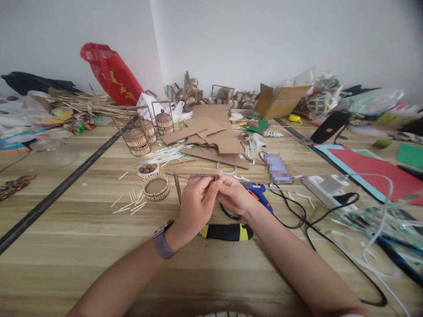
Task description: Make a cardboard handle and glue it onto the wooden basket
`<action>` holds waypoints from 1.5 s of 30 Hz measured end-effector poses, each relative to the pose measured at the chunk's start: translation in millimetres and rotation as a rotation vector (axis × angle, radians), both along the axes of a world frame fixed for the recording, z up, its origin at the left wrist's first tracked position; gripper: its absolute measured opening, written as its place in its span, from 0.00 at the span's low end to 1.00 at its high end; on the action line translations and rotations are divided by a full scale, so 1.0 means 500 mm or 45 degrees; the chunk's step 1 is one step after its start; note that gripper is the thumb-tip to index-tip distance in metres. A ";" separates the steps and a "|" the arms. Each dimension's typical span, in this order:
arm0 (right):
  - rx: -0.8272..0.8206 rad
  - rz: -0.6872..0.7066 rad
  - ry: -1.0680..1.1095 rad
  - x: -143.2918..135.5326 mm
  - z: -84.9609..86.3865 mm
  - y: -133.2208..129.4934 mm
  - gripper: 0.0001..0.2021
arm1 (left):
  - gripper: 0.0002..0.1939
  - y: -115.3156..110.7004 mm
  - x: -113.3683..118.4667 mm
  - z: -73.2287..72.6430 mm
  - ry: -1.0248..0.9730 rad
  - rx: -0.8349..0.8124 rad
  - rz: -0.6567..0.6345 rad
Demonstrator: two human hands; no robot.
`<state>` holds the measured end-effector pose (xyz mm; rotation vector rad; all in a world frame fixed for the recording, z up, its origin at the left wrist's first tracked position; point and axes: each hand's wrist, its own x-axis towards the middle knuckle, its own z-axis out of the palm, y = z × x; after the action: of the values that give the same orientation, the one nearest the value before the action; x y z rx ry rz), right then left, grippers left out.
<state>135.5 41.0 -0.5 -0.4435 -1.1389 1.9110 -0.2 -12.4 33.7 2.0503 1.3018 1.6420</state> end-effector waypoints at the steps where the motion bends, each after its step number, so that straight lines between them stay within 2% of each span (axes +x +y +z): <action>1: 0.004 -0.001 -0.005 0.000 0.000 0.000 0.15 | 0.10 0.001 0.000 0.000 0.004 0.000 -0.001; 13: 0.014 0.006 0.006 -0.001 0.001 0.002 0.15 | 0.11 0.003 0.003 -0.008 -0.021 -0.042 -0.009; 26: 0.018 0.002 0.018 -0.003 0.005 -0.002 0.15 | 0.11 0.001 0.003 -0.001 -0.005 -0.064 0.006; 32: 0.012 0.020 0.019 0.000 0.000 0.001 0.15 | 0.10 0.002 0.004 -0.001 -0.057 -0.092 -0.018; 38: 0.038 0.043 0.032 -0.009 0.008 -0.003 0.17 | 0.11 0.005 0.000 0.001 -0.154 -0.197 -0.073; 45: -0.063 -0.021 0.039 -0.009 -0.010 -0.002 0.18 | 0.10 0.002 0.002 0.000 -0.190 -0.207 -0.104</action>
<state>130.9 40.2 -5.5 -0.4476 -1.0669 1.9288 1.0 -11.4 33.9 1.8257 1.2399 1.5659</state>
